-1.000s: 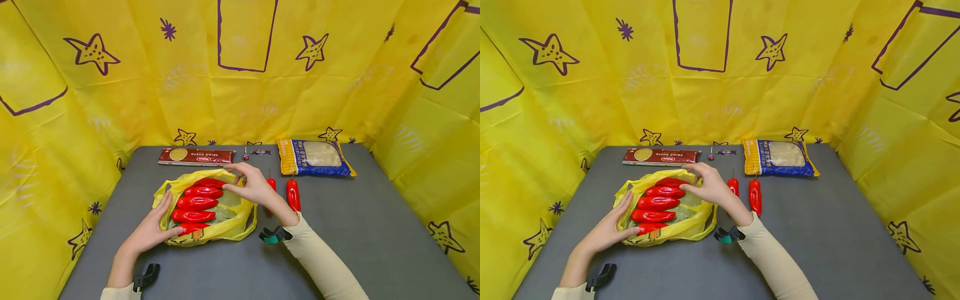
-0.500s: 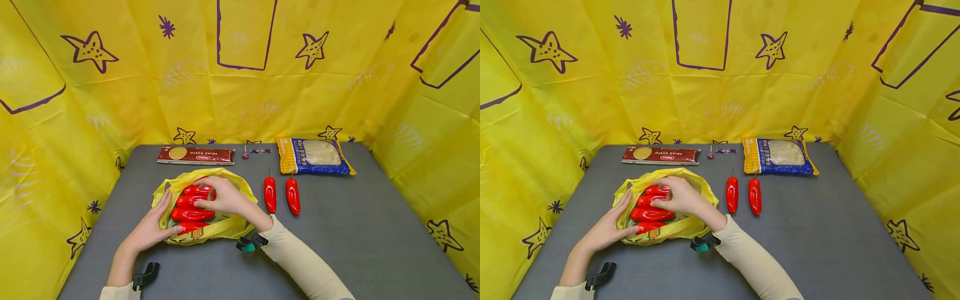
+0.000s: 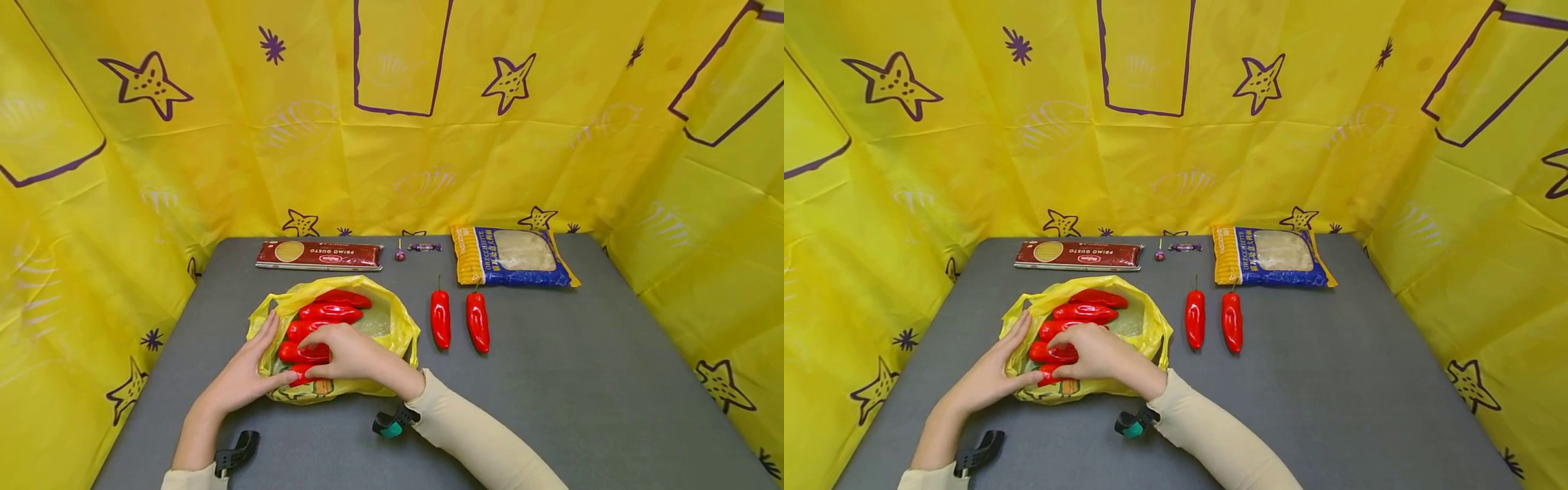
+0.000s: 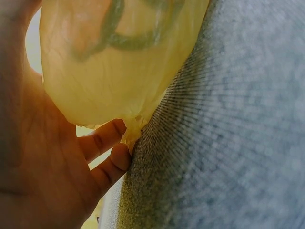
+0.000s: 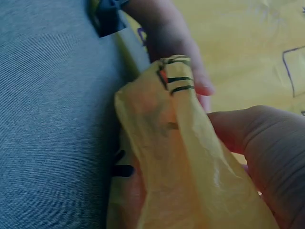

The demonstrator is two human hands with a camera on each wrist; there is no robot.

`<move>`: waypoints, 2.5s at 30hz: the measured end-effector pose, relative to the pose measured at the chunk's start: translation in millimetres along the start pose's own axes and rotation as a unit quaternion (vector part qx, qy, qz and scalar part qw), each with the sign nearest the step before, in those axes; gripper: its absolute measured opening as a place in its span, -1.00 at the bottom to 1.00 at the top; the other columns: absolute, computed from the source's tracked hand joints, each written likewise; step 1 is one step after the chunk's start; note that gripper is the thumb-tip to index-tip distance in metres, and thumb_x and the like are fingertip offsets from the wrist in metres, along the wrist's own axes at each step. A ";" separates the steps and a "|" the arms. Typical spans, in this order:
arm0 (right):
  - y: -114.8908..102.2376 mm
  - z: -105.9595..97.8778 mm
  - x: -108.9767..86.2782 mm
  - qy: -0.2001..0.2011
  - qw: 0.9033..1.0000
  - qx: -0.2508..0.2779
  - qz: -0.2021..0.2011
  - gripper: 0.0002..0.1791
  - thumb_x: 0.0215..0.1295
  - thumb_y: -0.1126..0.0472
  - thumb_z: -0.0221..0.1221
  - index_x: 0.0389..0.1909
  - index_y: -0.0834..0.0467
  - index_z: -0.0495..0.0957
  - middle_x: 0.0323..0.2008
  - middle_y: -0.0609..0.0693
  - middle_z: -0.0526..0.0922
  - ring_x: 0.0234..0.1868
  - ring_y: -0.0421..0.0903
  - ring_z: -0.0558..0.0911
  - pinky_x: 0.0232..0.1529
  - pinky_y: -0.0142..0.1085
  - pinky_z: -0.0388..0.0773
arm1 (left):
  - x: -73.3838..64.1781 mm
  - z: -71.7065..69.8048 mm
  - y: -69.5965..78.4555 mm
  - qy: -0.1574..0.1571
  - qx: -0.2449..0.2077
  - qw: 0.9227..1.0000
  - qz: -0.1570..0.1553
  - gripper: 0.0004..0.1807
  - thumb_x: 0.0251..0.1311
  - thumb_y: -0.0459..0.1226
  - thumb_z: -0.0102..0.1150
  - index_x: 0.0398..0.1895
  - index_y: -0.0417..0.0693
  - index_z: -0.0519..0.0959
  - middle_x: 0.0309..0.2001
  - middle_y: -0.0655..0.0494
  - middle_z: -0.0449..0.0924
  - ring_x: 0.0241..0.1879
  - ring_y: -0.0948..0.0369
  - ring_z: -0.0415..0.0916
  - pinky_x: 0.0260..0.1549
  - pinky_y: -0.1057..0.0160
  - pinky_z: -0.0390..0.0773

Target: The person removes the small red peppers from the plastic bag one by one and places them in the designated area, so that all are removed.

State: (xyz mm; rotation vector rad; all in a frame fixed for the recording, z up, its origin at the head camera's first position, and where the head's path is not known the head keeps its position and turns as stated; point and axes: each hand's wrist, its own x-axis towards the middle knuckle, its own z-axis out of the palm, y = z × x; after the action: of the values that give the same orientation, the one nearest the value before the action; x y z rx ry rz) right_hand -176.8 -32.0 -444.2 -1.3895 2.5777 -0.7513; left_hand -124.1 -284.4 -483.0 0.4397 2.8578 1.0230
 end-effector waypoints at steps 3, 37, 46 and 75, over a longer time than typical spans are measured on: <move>-3.7 3.1 0.0 -0.007 1.000 -0.025 0.005 -0.58 0.32 -0.03 0.47 0.15 -0.01 0.76 0.07 -0.21 0.78 0.12 -0.30 0.68 0.24 -0.48 0.52 | -0.4 -0.5 0.6 -0.001 0.000 1.000 -0.002 0.26 0.19 0.15 0.48 0.74 -0.13 -0.07 0.75 -0.05 -0.24 0.63 -0.34 -0.07 0.40 -0.53 0.17; -17.1 13.9 9.3 -0.099 0.991 -0.078 -0.034 -0.55 0.29 0.01 0.48 0.20 -0.15 0.72 -0.01 -0.36 0.74 -0.07 -0.42 0.65 0.04 -0.52 0.58 | 0.2 -1.1 -0.5 -0.006 -0.007 1.000 -0.005 0.29 0.15 0.15 0.50 0.74 -0.13 -0.07 0.74 -0.13 -0.21 0.63 -0.35 -0.09 0.37 -0.57 0.15; -14.3 12.3 8.4 -0.123 0.989 -0.060 -0.049 -0.51 0.35 0.09 0.41 0.29 -0.11 0.67 0.09 -0.31 0.72 0.01 -0.41 0.62 0.09 -0.55 0.54 | -0.8 -0.1 -1.2 -0.007 -0.007 1.000 -0.002 0.29 0.15 0.16 0.50 0.74 -0.13 -0.07 0.75 -0.12 -0.21 0.63 -0.34 -0.08 0.38 -0.55 0.17; 17.9 -38.6 -18.4 0.100 0.991 0.084 -0.034 -0.44 0.43 0.12 0.35 0.42 0.06 0.56 0.36 -0.02 0.62 0.36 -0.10 0.57 0.38 -0.27 0.51 | -2.9 1.0 -1.2 -0.006 -0.004 1.000 0.000 0.30 0.15 0.14 0.51 0.75 -0.10 -0.10 0.75 -0.07 -0.25 0.62 -0.38 -0.08 0.38 -0.56 0.15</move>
State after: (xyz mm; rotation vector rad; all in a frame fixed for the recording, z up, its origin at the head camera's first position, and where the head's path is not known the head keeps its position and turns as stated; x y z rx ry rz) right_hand -192.4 5.3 -421.5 -1.4214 2.5479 -1.1463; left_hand -121.4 -285.5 -484.6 0.4441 2.8431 1.0274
